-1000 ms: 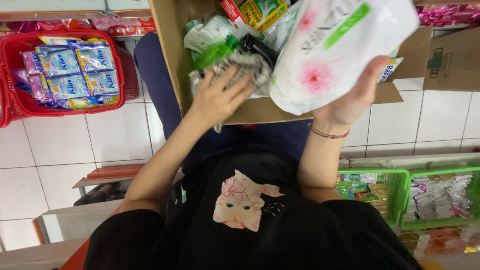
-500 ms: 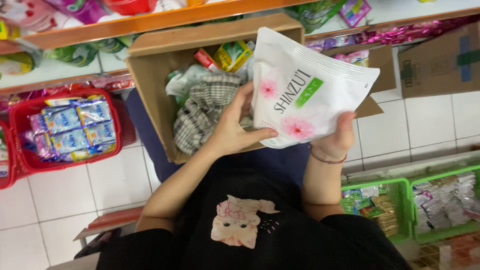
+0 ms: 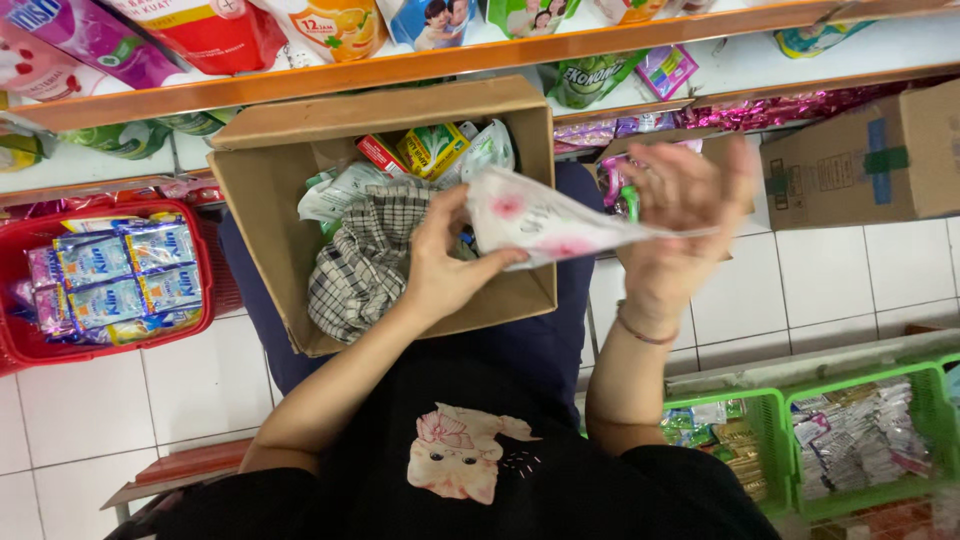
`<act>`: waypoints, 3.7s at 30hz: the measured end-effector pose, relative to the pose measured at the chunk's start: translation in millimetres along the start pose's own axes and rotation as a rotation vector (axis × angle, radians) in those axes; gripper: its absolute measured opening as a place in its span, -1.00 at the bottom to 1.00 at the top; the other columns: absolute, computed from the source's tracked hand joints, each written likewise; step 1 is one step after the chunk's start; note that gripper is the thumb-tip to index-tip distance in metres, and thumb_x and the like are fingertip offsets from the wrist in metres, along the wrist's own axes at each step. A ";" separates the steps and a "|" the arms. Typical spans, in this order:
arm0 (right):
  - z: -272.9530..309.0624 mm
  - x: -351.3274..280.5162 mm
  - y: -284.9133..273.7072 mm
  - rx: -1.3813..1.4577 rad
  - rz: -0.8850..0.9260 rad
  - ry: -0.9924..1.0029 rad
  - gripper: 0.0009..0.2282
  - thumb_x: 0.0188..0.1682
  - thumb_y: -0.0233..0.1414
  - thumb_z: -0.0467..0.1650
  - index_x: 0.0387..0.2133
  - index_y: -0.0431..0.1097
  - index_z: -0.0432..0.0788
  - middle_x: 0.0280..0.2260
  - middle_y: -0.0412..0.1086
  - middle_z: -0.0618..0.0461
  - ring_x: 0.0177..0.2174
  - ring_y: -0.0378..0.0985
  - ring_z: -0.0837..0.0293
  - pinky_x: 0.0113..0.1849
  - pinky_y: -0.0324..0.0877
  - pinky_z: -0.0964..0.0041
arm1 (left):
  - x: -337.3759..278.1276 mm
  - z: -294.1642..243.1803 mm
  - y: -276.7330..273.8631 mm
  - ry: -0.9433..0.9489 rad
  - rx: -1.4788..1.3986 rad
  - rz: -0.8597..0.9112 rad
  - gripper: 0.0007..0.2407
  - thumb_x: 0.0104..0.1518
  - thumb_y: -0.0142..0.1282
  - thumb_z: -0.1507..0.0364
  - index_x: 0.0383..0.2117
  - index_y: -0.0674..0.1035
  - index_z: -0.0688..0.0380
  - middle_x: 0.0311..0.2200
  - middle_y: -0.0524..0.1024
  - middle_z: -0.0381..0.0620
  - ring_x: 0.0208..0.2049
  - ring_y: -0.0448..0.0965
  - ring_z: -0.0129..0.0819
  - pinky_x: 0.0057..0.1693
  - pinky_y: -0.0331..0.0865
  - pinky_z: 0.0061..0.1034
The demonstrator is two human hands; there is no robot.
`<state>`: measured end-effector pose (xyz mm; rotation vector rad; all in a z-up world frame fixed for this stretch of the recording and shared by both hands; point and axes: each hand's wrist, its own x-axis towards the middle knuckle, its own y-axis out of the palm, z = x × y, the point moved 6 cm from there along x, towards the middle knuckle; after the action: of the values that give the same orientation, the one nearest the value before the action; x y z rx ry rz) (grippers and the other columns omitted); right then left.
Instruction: The person removes various soap refill sachets from a cardboard box, wipes each one with a cloth, and places them back inside the box while sitting on the floor of a store aisle.
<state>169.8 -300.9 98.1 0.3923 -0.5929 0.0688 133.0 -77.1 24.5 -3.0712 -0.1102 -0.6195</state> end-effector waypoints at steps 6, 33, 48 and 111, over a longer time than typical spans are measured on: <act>-70.7 -12.2 49.3 -0.343 0.116 0.279 -0.47 -0.04 0.27 -0.63 0.19 0.22 -0.32 0.06 0.38 -0.05 0.09 0.45 0.13 0.19 0.37 0.23 | 35.4 -7.4 -18.4 -0.040 -0.156 -0.178 -0.30 0.08 0.45 0.62 0.32 0.20 0.29 0.21 0.42 0.05 0.25 0.49 -0.25 0.40 0.42 -0.29; -160.3 103.9 100.4 -0.619 0.052 0.012 -0.58 -0.05 0.33 -0.60 0.03 0.30 -0.38 -0.07 0.38 -0.08 -0.15 0.57 0.13 -0.16 0.65 0.31 | 151.2 15.8 -87.7 0.263 0.629 -0.215 -0.38 0.13 0.37 0.53 0.30 0.24 0.22 0.20 0.27 0.22 0.22 0.36 0.21 0.30 0.34 -0.15; -159.5 94.4 100.9 -0.878 0.065 0.123 -0.39 -0.04 0.37 -0.45 0.19 0.15 -0.35 -0.45 0.37 0.02 -0.42 0.50 0.25 -0.39 0.50 0.38 | 145.2 31.8 -85.7 0.165 0.620 -0.205 -0.29 0.16 0.32 0.50 0.39 0.10 0.19 -0.09 0.47 0.15 -0.21 0.63 -0.12 -0.07 0.56 -0.31; -186.6 99.4 106.0 -0.660 0.013 0.138 -0.23 0.07 0.22 -0.63 0.41 -0.20 -0.17 -0.01 0.40 -0.05 -0.11 0.70 0.17 -0.12 0.69 0.37 | 150.9 35.6 -90.3 0.087 0.303 -0.053 -0.22 0.32 0.18 0.56 0.45 -0.25 0.11 0.42 0.03 0.23 0.39 0.33 0.13 0.47 0.39 -0.23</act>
<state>332.8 -136.9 48.1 -0.2552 -0.4500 -0.0877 279.1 23.9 49.5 -2.7540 -0.2599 -0.6690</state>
